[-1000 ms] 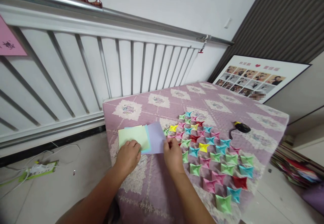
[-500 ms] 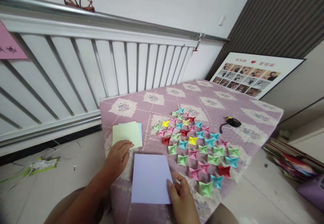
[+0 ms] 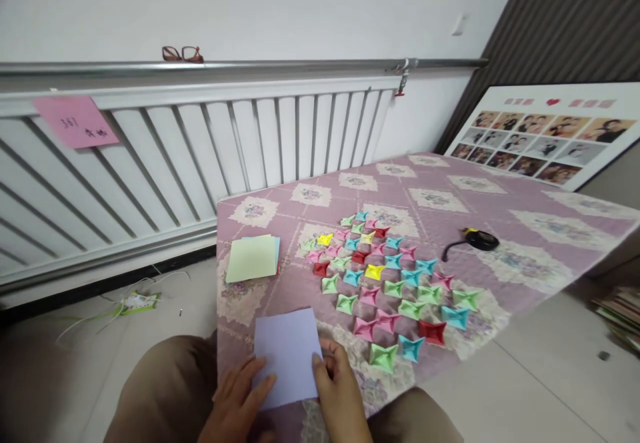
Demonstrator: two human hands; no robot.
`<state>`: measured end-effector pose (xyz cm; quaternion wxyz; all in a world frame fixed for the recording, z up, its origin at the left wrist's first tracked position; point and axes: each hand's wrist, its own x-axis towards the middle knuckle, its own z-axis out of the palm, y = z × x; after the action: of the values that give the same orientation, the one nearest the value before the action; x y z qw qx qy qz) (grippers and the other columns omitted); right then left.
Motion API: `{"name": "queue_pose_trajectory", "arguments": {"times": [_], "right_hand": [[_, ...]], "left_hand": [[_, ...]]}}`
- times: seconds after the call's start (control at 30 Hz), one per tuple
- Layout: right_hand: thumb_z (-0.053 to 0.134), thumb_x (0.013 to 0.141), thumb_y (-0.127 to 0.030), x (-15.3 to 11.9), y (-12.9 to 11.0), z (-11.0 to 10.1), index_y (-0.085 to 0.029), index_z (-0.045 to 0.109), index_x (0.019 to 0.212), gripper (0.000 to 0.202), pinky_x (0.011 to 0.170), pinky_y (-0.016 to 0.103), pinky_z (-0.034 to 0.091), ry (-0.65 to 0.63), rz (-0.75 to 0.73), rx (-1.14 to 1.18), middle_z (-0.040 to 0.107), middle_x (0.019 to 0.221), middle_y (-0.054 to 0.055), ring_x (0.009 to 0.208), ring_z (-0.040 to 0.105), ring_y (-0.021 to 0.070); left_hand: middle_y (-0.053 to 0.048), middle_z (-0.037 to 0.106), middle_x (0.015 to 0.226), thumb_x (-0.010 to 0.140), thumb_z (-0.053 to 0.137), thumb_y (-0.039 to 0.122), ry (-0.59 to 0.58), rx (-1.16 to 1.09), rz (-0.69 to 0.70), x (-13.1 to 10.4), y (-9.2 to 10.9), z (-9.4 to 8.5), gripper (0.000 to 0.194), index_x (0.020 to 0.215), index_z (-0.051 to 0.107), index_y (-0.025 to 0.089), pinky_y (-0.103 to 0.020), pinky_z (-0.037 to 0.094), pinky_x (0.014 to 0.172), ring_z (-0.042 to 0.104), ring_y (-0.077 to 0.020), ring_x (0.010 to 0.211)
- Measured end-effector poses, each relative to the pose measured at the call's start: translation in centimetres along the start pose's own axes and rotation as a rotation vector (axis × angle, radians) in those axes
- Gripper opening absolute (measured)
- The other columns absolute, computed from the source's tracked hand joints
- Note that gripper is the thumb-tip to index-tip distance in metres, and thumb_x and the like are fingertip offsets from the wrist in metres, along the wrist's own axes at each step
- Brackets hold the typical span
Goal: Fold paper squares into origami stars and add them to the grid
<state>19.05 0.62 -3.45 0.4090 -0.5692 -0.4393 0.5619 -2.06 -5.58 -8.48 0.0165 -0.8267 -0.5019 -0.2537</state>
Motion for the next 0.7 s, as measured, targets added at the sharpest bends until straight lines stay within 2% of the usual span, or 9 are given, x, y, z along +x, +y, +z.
{"name": "queue_pose_trajectory", "arguments": {"times": [0.07,0.13,0.2,0.27,0.37,0.47,0.57,0.63,0.7], "right_hand": [[0.053,0.079,-0.051,0.0,0.3,-0.2,-0.021,0.051,0.104,0.04,0.051,0.031,0.048,-0.029,-0.026,-0.022,0.068,0.07,0.002,0.057,0.062,0.0206],[0.051,0.08,-0.05,0.0,0.5,-0.5,-0.022,0.054,0.104,0.038,0.059,0.035,0.052,-0.004,-0.134,-0.137,0.069,0.078,0.004,0.067,0.065,0.0231],[0.054,0.078,-0.046,0.0,0.6,-0.9,-0.023,0.058,0.103,0.034,0.076,0.041,0.053,0.066,-0.313,-0.318,0.069,0.093,0.008,0.086,0.066,0.0268],[0.055,0.077,-0.041,0.2,0.3,-1.3,-0.023,0.061,0.102,0.032,0.091,0.046,0.048,0.126,-0.474,-0.489,0.066,0.106,0.01,0.102,0.061,0.0295],[0.051,0.081,-0.04,0.9,-0.4,-1.4,-0.023,0.062,0.106,0.033,0.097,0.049,0.045,0.125,-0.58,-0.638,0.064,0.113,0.012,0.11,0.057,0.0303],[0.044,0.084,-0.04,2.7,-1.8,-0.5,-0.018,0.058,0.117,0.042,0.1,0.048,0.042,0.054,-0.567,-0.719,0.061,0.121,0.014,0.114,0.055,0.0298],[0.041,0.086,-0.038,5.9,-4.2,1.4,-0.015,0.05,0.129,0.05,0.105,0.045,0.036,-0.045,-0.508,-0.816,0.055,0.132,0.014,0.124,0.048,0.0278],[0.043,0.086,-0.036,8.6,-6.1,3.1,-0.011,0.044,0.134,0.054,0.107,0.042,0.033,-0.105,-0.405,-0.905,0.05,0.137,0.016,0.128,0.044,0.0271],[0.045,0.086,-0.036,11.4,-7.7,4.9,-0.01,0.04,0.137,0.058,0.106,0.042,0.033,-0.127,-0.297,-0.973,0.045,0.141,0.017,0.131,0.041,0.0282]], "left_hand": [[-0.01,0.054,0.131,0.073,0.065,0.024,-0.081,0.027,-0.051,1.0,0.3,0.1,0.056,0.127,0.052,0.029,-0.049,0.045,0.097,0.049,-0.0315,0.12],[-0.008,0.057,0.127,0.071,0.063,0.019,-0.165,0.008,-0.138,1.9,0.5,-0.1,0.05,0.119,0.058,0.03,-0.048,0.044,0.098,0.051,-0.0301,0.117],[-0.008,0.058,0.126,0.069,0.066,0.024,-0.226,-0.023,-0.182,2.1,0.6,-0.3,0.047,0.115,0.06,0.03,-0.05,0.043,0.099,0.052,-0.0313,0.116],[-0.01,0.055,0.13,0.067,0.071,0.035,-0.248,-0.057,-0.156,1.7,0.5,-0.6,0.054,0.12,0.058,0.03,-0.053,0.042,0.099,0.049,-0.0344,0.119],[-0.013,0.047,0.137,0.073,0.068,0.042,-0.18,-0.102,-0.146,1.1,-0.8,-1.4,0.066,0.133,0.047,0.027,-0.05,0.042,0.101,0.043,-0.0337,0.126],[-0.013,0.043,0.141,0.085,0.054,0.029,-0.029,-0.101,-0.341,2.7,-3.7,-2.8,0.058,0.14,0.037,0.023,-0.047,0.037,0.106,0.039,-0.0275,0.131],[-0.017,0.047,0.137,0.087,0.045,0.028,0.135,-0.088,-0.556,6.9,-7.6,-4.3,0.052,0.137,0.038,0.014,-0.048,0.034,0.107,0.043,-0.0272,0.128],[-0.017,0.048,0.136,0.084,0.047,0.028,0.133,-0.094,-0.634,10.1,-10.4,-5.0,0.054,0.135,0.04,0.012,-0.048,0.034,0.106,0.042,-0.029,0.128],[-0.015,0.048,0.136,0.082,0.049,0.025,0.047,-0.134,-0.69,13.0,-12.8,-5.2,0.055,0.136,0.04,0.015,-0.045,0.033,0.107,0.042,-0.0278,0.129]]}}
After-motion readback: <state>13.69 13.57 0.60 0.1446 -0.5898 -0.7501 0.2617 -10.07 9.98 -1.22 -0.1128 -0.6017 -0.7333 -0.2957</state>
